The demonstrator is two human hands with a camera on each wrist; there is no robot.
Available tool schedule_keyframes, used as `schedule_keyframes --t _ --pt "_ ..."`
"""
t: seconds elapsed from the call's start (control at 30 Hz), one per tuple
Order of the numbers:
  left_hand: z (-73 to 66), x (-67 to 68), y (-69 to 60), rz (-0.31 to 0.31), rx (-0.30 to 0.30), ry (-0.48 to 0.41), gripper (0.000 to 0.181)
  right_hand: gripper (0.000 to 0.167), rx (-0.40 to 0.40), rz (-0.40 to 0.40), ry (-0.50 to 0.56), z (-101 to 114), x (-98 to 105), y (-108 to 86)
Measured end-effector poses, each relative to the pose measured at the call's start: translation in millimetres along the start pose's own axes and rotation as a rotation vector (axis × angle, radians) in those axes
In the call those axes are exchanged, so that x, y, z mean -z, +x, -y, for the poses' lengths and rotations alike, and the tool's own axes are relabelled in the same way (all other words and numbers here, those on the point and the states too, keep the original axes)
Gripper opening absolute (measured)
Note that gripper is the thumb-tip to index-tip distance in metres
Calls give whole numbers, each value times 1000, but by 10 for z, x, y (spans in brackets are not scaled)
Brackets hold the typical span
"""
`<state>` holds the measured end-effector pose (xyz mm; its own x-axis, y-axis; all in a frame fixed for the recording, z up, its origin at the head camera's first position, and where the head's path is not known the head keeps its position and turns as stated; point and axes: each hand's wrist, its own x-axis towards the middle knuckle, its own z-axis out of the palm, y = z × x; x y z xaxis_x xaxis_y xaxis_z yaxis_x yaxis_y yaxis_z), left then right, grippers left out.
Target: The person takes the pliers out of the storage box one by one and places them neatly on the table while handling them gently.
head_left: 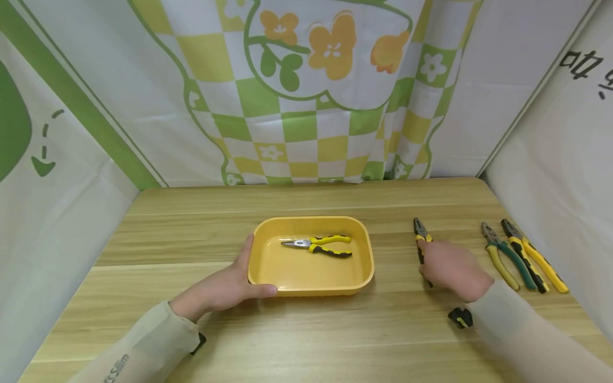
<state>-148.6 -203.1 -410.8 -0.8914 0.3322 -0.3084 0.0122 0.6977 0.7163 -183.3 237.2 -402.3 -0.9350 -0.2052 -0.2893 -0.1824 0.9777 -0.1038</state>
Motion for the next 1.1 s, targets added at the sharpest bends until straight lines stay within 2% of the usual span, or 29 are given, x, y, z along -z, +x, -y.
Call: schedule_keyframes --t 0.17,0.43,0.57,0.67,0.93,1.1 --pt "-3 0 -2 -4 -1 6 134 56 -33 -17 -28 -259 4 -87" --pt "5 1 -1 -4 -10 -1 133 57 -124 32 -14 -567 37 -234" --pt "18 -4 14 -8 -9 9 133 54 -116 34 2 -677 35 -271" --pt "33 -15 24 -10 1 13 134 51 -117 32 -1 -747 29 -280" --pt "42 -18 25 -11 5 15 135 56 -203 64 7 -833 30 -270" --pt "26 -7 19 -10 3 5 135 56 -184 71 -10 -846 36 -245"
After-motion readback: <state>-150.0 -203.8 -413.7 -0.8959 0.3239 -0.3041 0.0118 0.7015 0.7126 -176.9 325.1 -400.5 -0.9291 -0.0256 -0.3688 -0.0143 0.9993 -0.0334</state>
